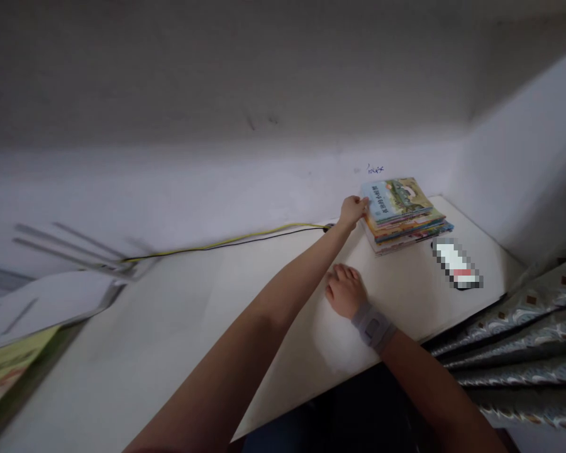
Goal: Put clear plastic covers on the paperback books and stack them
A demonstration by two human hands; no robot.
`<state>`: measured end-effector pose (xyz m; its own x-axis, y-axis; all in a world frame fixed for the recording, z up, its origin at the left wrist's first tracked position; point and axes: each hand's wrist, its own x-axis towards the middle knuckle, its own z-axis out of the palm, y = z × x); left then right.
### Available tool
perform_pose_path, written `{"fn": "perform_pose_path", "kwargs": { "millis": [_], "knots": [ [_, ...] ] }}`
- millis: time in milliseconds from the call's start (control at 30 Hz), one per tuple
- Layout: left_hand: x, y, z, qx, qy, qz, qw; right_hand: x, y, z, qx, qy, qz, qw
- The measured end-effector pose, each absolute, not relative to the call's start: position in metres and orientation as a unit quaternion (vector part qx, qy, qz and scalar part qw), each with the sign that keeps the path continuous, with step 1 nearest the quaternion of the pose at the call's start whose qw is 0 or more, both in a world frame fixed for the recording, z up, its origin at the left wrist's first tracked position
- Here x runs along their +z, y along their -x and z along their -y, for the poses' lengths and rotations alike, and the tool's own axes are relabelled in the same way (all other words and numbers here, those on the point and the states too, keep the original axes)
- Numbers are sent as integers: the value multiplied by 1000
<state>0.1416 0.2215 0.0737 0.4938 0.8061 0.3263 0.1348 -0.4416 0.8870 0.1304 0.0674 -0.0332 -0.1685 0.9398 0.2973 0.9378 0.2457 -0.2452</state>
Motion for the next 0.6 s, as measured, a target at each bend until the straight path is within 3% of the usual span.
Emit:
{"fn": "perform_pose_path", "kwargs": {
  "millis": [200,400,467,600],
  "knots": [
    [64,-54,-192,357,-789,-395,309,-42,-137,-67,-29,592,779,203],
    [35,125,-145,297,-737,-583,169,-53,-141,-69,-96,565,798,189],
    [26,180,-129,150,-658,-733,85,-56,-141,-69,-111,561,800,182],
    [9,237,-108,86,-625,-771,87,-60,-143,-69,-134,557,801,175]
  ]
}}
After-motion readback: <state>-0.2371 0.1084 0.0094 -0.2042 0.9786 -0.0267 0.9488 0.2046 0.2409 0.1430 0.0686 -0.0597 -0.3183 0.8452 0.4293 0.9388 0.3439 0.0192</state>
